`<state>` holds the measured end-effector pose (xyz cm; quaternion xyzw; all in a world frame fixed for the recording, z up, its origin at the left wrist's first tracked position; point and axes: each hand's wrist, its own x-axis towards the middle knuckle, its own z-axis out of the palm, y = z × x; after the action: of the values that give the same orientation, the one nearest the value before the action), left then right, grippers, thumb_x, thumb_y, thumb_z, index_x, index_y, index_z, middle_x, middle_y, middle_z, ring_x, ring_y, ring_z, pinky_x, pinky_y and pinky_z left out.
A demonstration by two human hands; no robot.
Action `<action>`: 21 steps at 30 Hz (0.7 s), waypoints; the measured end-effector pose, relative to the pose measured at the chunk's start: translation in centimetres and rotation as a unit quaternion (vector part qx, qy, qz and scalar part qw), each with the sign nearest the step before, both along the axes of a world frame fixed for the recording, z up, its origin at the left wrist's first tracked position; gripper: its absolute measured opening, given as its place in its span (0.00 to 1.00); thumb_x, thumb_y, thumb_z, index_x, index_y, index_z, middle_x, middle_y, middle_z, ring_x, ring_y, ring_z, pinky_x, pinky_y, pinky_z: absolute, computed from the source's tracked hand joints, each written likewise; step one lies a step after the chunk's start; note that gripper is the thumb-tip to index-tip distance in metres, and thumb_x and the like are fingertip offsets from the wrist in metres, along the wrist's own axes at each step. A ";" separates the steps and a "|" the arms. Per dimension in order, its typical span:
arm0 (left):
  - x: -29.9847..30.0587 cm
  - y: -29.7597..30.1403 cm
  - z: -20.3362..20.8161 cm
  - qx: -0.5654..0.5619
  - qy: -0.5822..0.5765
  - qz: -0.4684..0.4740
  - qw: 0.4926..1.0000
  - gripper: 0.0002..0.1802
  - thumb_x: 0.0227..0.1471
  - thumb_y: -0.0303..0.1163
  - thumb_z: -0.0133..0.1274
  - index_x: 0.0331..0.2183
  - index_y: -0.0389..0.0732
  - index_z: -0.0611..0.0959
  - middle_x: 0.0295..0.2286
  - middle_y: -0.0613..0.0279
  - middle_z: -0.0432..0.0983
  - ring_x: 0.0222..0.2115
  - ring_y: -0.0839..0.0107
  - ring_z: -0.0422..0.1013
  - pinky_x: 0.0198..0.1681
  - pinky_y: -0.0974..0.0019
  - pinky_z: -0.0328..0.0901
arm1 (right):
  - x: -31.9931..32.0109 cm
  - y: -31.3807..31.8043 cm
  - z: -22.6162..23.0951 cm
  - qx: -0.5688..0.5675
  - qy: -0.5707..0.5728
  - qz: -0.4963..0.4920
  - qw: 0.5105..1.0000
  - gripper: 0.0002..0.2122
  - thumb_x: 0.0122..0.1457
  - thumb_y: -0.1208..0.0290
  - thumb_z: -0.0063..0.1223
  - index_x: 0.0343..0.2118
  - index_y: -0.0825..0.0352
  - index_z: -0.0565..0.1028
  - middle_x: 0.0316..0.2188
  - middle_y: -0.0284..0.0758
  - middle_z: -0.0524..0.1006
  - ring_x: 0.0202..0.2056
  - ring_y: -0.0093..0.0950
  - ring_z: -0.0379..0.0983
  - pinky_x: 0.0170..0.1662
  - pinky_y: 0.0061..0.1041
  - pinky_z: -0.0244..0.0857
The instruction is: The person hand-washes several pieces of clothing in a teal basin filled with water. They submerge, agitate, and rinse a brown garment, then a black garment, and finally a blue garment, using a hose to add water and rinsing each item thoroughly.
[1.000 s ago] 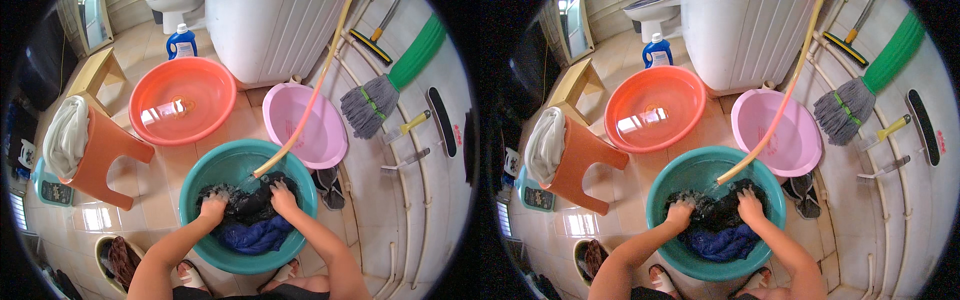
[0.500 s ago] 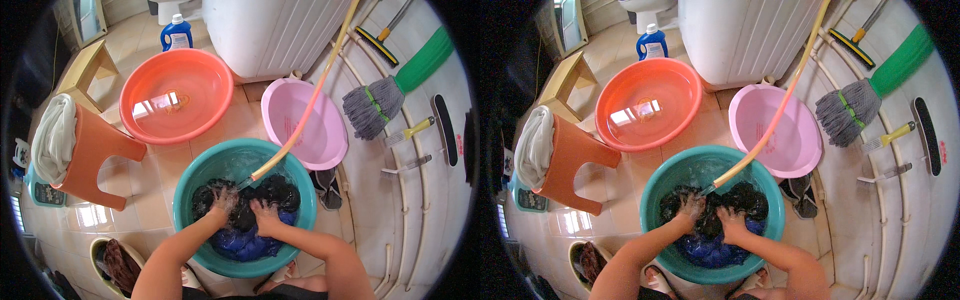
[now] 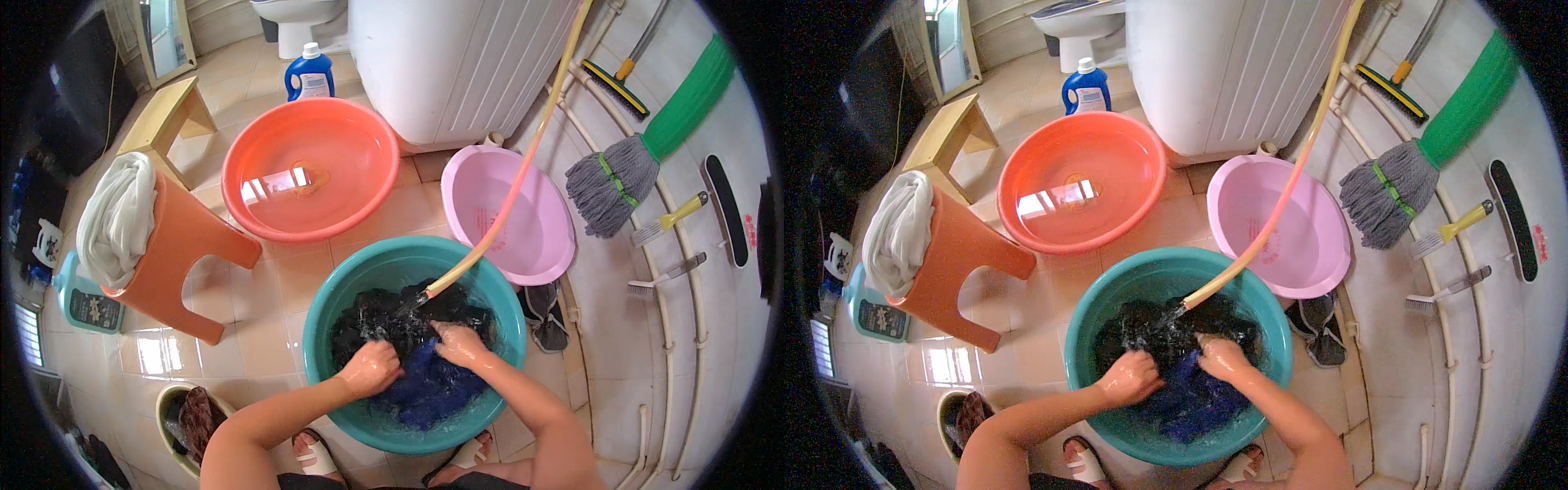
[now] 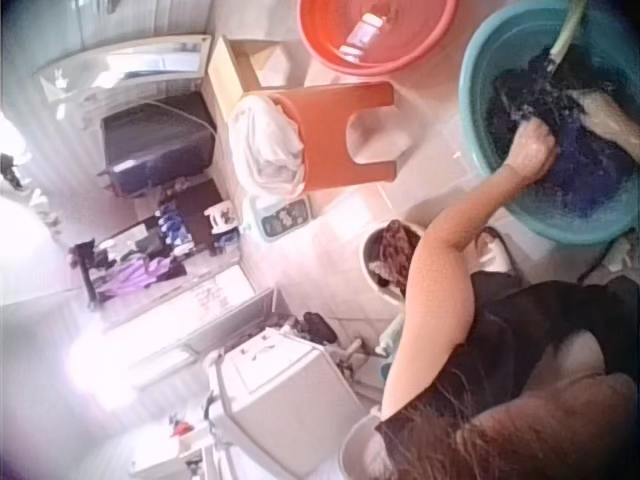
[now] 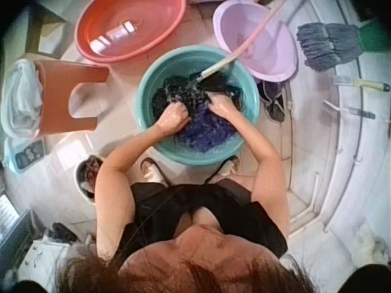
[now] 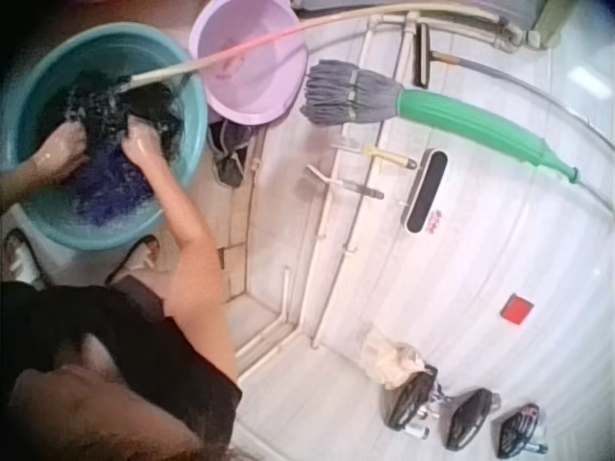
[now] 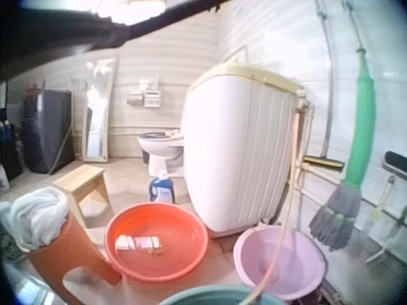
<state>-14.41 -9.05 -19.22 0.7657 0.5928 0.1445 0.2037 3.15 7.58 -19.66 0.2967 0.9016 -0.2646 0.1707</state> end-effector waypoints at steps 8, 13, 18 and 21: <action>2.7 -1.3 -3.5 -0.150 0.126 0.013 0.981 0.14 0.36 0.39 0.54 0.24 0.37 0.80 0.28 0.53 0.75 0.34 0.58 0.70 0.39 0.60 0.63 | 4.2 -2.2 1.8 0.099 0.037 0.119 0.987 0.23 0.39 0.49 0.57 0.29 0.66 0.75 0.30 0.40 0.75 0.37 0.41 0.70 0.39 0.36 0.66; -0.8 -1.9 -1.0 -0.156 -0.209 0.054 0.964 0.17 0.40 0.40 0.53 0.22 0.32 0.77 0.22 0.48 0.72 0.26 0.54 0.70 0.33 0.57 0.64 | 4.4 -4.7 0.5 -0.087 -0.182 0.198 0.959 0.21 0.42 0.50 0.54 0.34 0.62 0.76 0.34 0.39 0.76 0.37 0.40 0.72 0.42 0.38 0.65; -0.2 -0.4 6.4 -0.282 -0.186 0.108 0.935 0.23 0.46 0.48 0.52 0.21 0.34 0.79 0.18 0.47 0.71 0.21 0.51 0.69 0.27 0.58 0.64 | 3.3 -1.9 4.0 -0.126 0.037 0.000 0.991 0.14 0.47 0.58 0.52 0.35 0.60 0.76 0.33 0.37 0.76 0.37 0.38 0.72 0.40 0.33 0.66; 0.5 0.8 4.7 -0.039 -0.103 0.208 0.972 0.20 0.44 0.45 0.54 0.20 0.36 0.79 0.22 0.50 0.74 0.24 0.54 0.71 0.27 0.57 0.66 | 2.0 1.3 1.7 0.121 0.255 -0.045 0.958 0.17 0.46 0.61 0.55 0.41 0.58 0.73 0.42 0.37 0.71 0.47 0.38 0.64 0.47 0.35 0.61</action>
<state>-13.87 -8.21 -14.52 0.5980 0.7202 0.2386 0.2584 5.14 8.86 -17.96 0.2786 0.9260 -0.2275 -0.1143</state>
